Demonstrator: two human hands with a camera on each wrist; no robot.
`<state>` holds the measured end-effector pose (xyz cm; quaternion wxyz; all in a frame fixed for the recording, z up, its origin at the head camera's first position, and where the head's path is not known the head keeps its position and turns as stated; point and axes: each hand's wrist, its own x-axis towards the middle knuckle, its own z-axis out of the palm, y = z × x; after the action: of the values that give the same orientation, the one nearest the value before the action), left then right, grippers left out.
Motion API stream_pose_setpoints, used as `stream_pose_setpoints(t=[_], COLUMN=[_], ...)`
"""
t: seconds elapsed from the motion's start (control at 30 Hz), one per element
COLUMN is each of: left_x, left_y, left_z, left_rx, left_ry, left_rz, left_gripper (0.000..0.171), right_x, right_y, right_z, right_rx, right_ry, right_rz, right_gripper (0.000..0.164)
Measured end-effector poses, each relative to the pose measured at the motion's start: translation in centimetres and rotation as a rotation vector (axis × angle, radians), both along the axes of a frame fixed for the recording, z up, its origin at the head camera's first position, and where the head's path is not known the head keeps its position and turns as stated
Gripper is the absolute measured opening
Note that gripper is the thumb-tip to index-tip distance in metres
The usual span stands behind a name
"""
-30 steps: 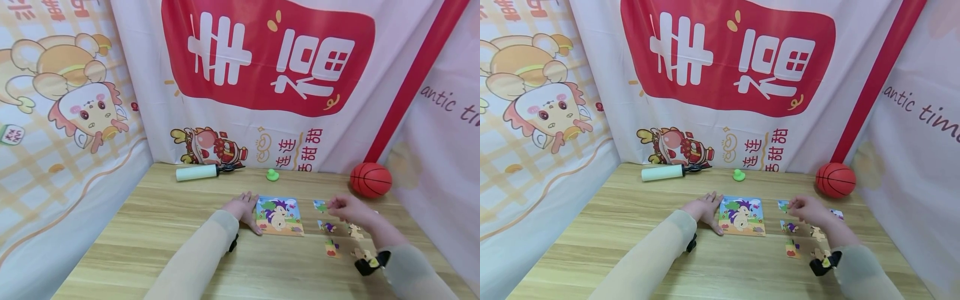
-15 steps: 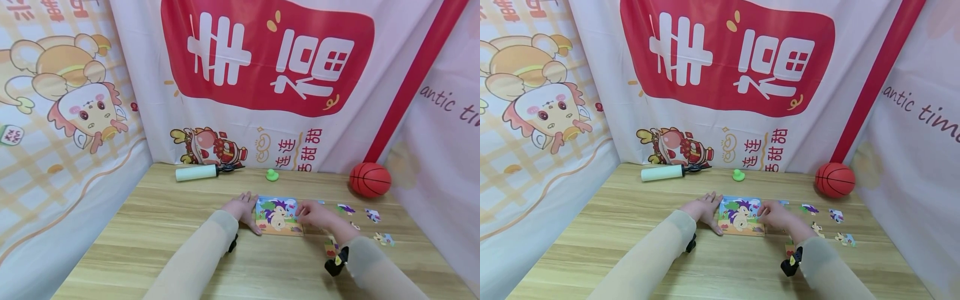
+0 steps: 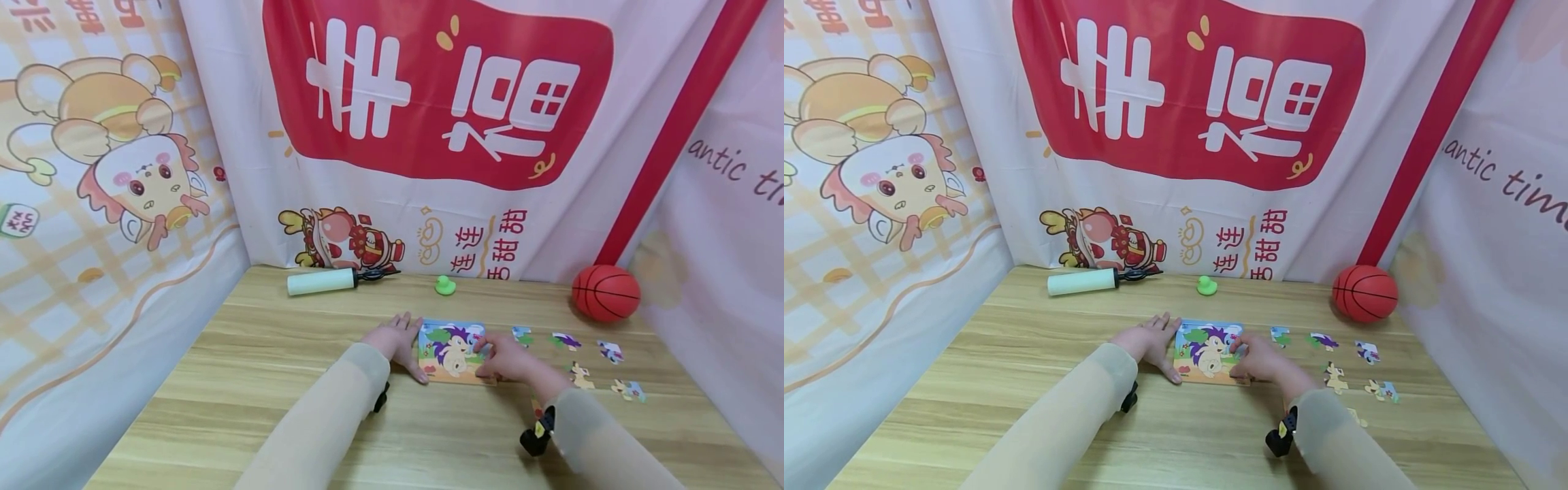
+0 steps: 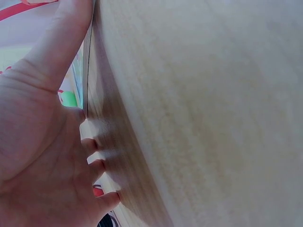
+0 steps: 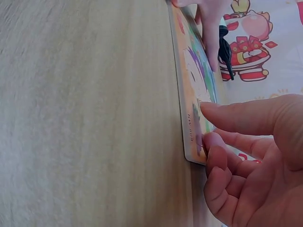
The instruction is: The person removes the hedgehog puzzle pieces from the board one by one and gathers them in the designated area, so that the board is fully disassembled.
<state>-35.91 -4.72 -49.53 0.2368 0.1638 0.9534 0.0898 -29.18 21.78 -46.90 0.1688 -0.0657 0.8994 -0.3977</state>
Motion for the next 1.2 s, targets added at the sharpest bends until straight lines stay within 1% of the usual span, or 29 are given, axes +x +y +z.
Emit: stream_pose_setpoints(t=[0.17, 0.37, 0.5, 0.67, 0.9, 1.1, 1.2], left_x=[-0.1, 0.1, 0.2, 0.1, 0.0, 0.5, 1.1], left_y=[0.1, 0.1, 0.1, 0.0, -0.1, 0.0, 0.0], left_z=[-0.1, 0.2, 0.2, 0.2, 0.1, 0.8, 1.6], left_rx=[-0.007, -0.003, -0.008, -0.004, -0.003, 0.008, 0.002], left_ry=[0.011, 0.014, 0.014, 0.006, -0.003, -0.011, -0.011], left_rz=[0.006, 0.006, 0.003, 0.002, 0.001, 0.006, 0.003], left_gripper=[0.147, 0.145, 0.145, 0.147, 0.150, 0.148, 0.145], right_x=[-0.1, -0.2, -0.2, -0.3, -0.5, -0.6, -0.5], right_y=[-0.3, -0.4, -0.6, -0.7, -0.7, -0.6, -0.6], right_z=[-0.3, -0.4, -0.3, -0.5, -0.7, -0.7, -0.5], right_rx=[0.045, 0.060, 0.059, 0.099, 0.099, 0.117, 0.086], right_ry=[0.012, -0.001, 0.015, 0.056, 0.051, 0.065, 0.058], right_rz=[-0.027, -0.052, -0.048, -0.036, -0.026, -0.030, -0.039], right_gripper=[0.042, 0.044, 0.042, 0.043, 0.043, 0.044, 0.043])
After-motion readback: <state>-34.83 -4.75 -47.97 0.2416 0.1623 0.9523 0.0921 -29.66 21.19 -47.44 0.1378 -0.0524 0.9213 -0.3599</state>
